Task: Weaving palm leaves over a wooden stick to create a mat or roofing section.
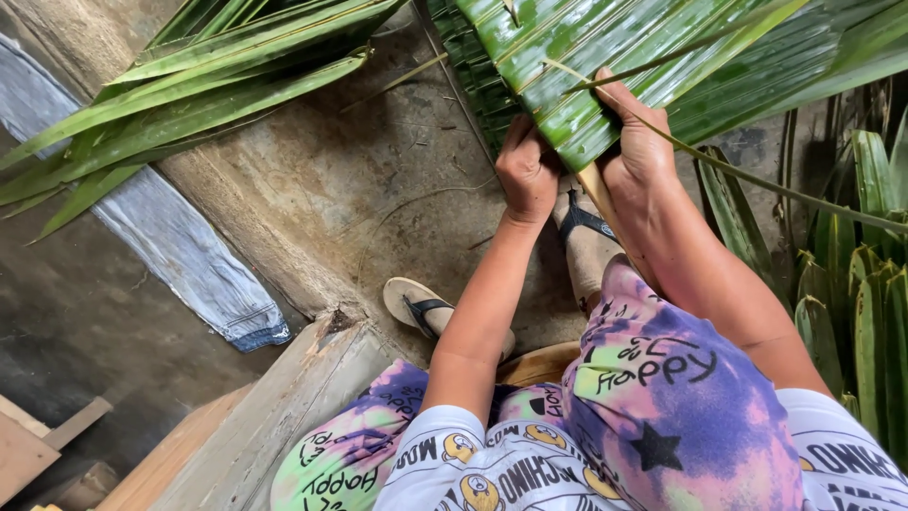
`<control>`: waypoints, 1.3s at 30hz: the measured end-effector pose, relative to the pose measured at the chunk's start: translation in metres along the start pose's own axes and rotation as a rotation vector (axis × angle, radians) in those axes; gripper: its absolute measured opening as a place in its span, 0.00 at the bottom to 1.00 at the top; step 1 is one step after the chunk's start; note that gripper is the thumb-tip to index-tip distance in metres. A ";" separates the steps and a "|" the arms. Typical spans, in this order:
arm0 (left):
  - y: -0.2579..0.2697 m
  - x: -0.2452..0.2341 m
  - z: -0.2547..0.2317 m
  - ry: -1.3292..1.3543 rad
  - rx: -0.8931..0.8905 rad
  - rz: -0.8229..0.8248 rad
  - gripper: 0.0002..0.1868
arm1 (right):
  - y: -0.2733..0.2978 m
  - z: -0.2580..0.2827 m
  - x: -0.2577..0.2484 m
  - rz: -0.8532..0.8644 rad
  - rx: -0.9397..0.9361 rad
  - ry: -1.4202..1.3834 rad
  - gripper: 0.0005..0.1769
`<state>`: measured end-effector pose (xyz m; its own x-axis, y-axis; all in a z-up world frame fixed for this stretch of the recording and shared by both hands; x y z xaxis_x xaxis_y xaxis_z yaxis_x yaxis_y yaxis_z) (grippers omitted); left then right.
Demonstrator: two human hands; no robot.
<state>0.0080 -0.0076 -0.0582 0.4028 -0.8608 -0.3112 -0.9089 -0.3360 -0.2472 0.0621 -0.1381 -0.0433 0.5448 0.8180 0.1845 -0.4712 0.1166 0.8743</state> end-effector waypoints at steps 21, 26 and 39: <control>-0.026 -0.019 -0.055 -0.555 0.411 -0.135 0.07 | -0.068 -0.049 -0.017 -0.137 -0.169 0.069 0.32; -0.034 -0.029 -0.102 -0.464 0.503 -0.177 0.06 | -0.062 -0.048 -0.006 -0.170 -0.207 0.030 0.32; -0.035 -0.078 -0.237 -0.106 0.591 -0.178 0.04 | -0.055 -0.048 -0.014 -0.227 -0.314 0.065 0.29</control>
<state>-0.0177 -0.0193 0.1917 0.5788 -0.7581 -0.3005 -0.6256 -0.1764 -0.7599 0.0468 -0.1291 -0.1159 0.6196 0.7841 -0.0357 -0.5383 0.4576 0.7077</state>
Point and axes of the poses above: each hand's wrist, its own y-axis away from the middle knuckle, its own x-axis out of the palm, z = x × y, the point moved 5 cm from there along -y, towards the middle knuckle, and after that the axes turned 6 degrees about x, right-handed, at the moved point
